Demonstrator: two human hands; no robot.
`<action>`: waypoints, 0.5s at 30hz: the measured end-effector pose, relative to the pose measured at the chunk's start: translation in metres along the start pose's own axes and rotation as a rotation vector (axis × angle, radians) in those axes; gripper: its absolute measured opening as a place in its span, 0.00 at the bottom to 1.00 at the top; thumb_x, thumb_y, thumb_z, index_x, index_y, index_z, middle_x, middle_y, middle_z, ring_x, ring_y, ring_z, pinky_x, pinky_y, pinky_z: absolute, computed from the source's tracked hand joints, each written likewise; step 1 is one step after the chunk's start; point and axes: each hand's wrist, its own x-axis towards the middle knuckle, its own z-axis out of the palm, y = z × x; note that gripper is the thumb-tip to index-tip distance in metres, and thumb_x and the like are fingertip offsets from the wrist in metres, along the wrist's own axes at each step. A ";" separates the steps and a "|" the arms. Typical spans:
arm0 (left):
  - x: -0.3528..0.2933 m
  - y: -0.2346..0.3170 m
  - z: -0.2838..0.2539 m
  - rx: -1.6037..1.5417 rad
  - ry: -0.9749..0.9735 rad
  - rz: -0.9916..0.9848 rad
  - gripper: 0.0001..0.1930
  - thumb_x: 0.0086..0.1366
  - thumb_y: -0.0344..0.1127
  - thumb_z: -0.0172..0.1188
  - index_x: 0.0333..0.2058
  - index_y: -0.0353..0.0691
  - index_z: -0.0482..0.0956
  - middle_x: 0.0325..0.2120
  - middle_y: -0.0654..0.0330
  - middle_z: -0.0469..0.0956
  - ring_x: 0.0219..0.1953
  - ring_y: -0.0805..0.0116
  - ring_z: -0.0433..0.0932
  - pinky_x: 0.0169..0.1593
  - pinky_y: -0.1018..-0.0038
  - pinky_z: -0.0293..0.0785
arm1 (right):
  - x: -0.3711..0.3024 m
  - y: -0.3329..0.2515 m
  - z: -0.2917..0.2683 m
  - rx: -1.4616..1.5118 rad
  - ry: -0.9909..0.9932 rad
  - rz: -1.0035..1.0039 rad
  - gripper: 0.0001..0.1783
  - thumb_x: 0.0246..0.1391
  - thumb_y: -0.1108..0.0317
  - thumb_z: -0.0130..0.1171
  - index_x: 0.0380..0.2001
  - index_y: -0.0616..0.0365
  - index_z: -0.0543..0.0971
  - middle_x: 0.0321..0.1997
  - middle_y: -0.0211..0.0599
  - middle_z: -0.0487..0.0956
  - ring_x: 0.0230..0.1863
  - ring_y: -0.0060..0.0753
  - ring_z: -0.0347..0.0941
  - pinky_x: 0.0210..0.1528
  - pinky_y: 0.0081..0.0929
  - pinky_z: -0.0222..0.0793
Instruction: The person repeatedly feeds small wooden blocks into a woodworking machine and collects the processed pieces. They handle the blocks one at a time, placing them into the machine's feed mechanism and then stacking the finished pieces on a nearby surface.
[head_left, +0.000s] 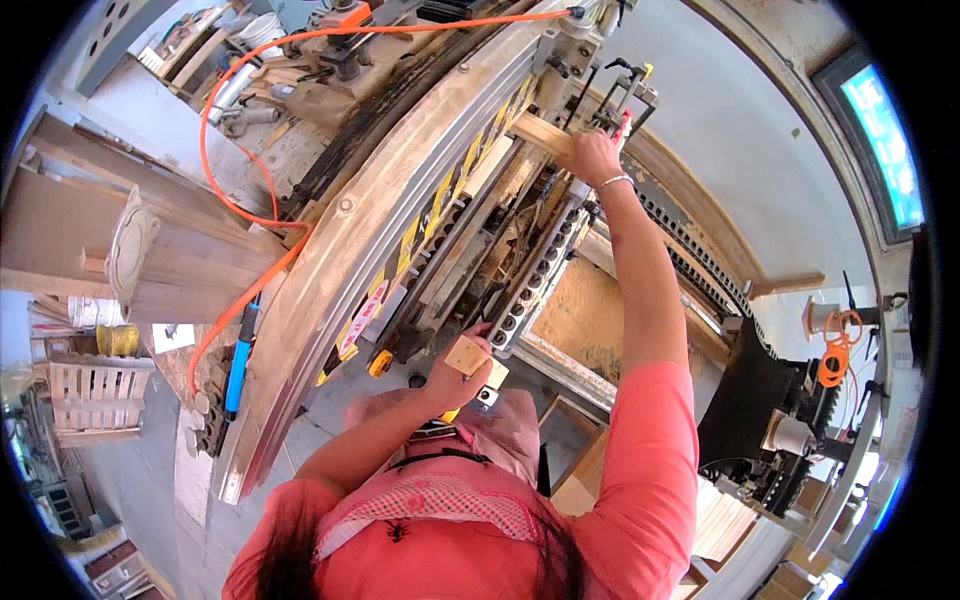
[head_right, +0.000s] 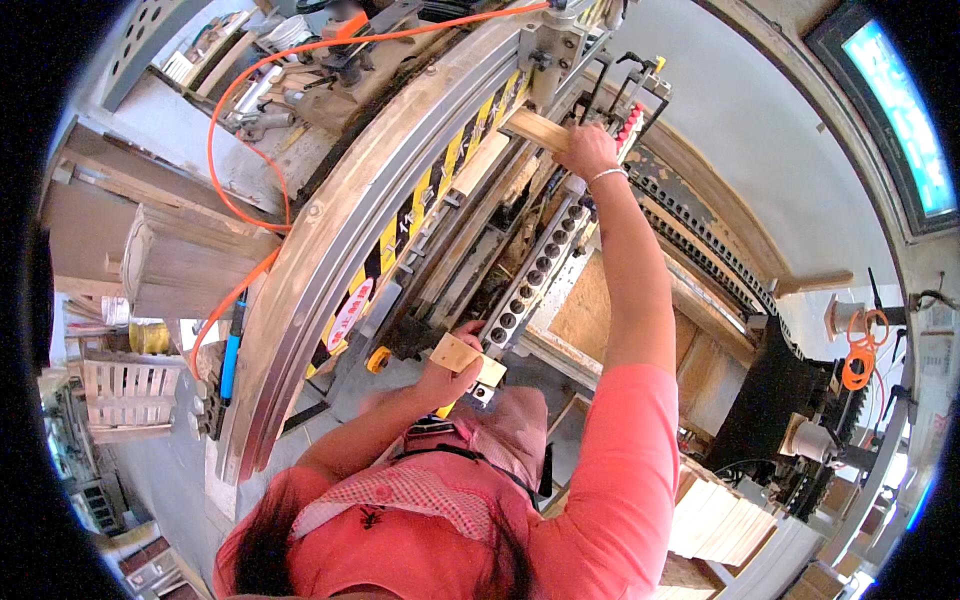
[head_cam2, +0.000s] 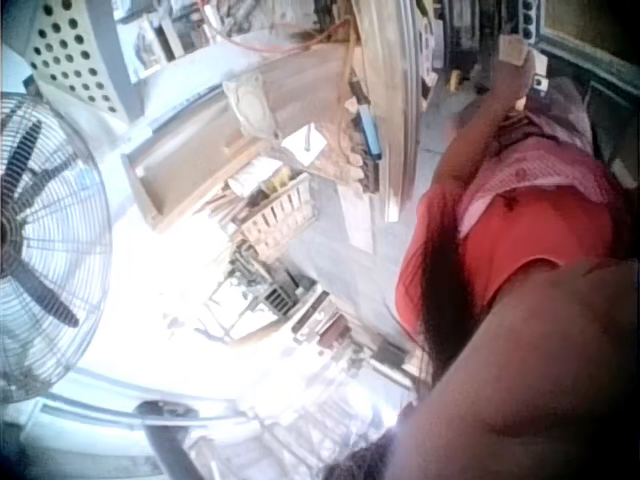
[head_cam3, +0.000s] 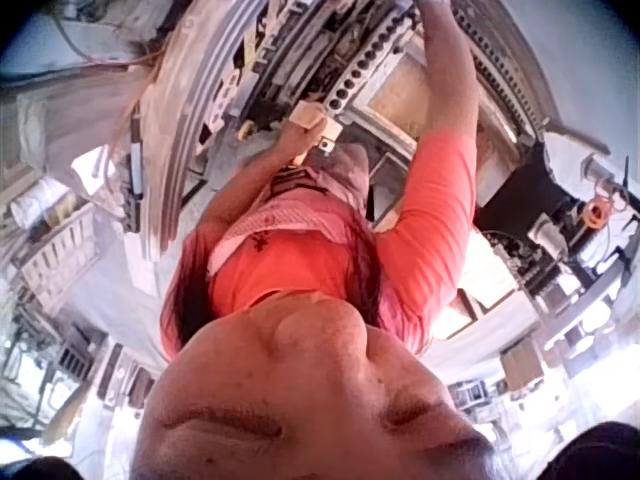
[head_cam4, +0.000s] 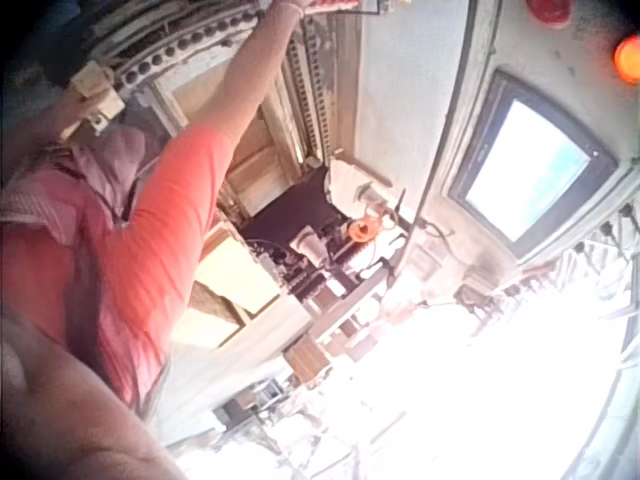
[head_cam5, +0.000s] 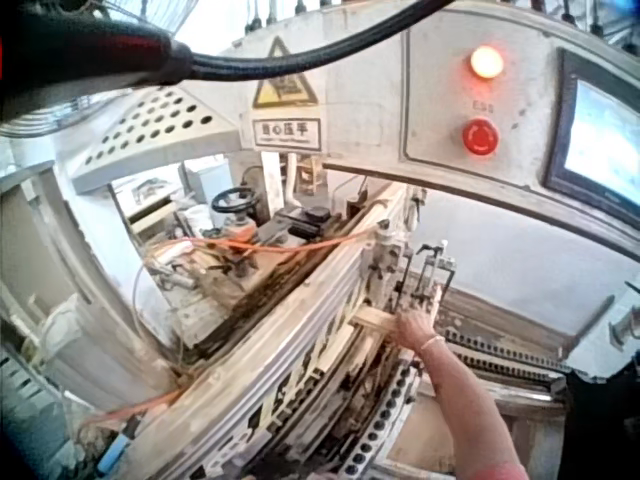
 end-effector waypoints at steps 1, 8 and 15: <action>-0.001 -0.002 0.000 -0.018 0.004 -0.012 0.11 0.56 0.29 0.56 0.39 0.38 0.69 0.41 0.53 0.71 0.51 0.55 0.71 0.48 0.68 0.68 | 0.000 -0.002 0.002 -0.010 0.008 -0.008 0.25 0.39 0.47 0.63 0.30 0.60 0.80 0.35 0.45 0.79 0.45 0.45 0.73 0.49 0.36 0.69; 0.003 0.006 0.001 -0.057 0.028 -0.036 0.11 0.56 0.28 0.56 0.39 0.37 0.69 0.45 0.51 0.71 0.52 0.56 0.70 0.50 0.70 0.67 | 0.000 -0.006 0.004 0.012 0.029 0.082 0.23 0.40 0.51 0.63 0.31 0.60 0.80 0.37 0.43 0.80 0.46 0.45 0.73 0.47 0.37 0.71; 0.002 0.017 -0.007 -0.104 -0.007 -0.094 0.09 0.56 0.25 0.55 0.37 0.36 0.70 0.43 0.52 0.70 0.55 0.57 0.67 0.52 0.69 0.63 | 0.004 -0.009 0.006 0.013 0.023 0.058 0.24 0.40 0.47 0.62 0.30 0.59 0.81 0.34 0.46 0.80 0.42 0.44 0.74 0.49 0.34 0.69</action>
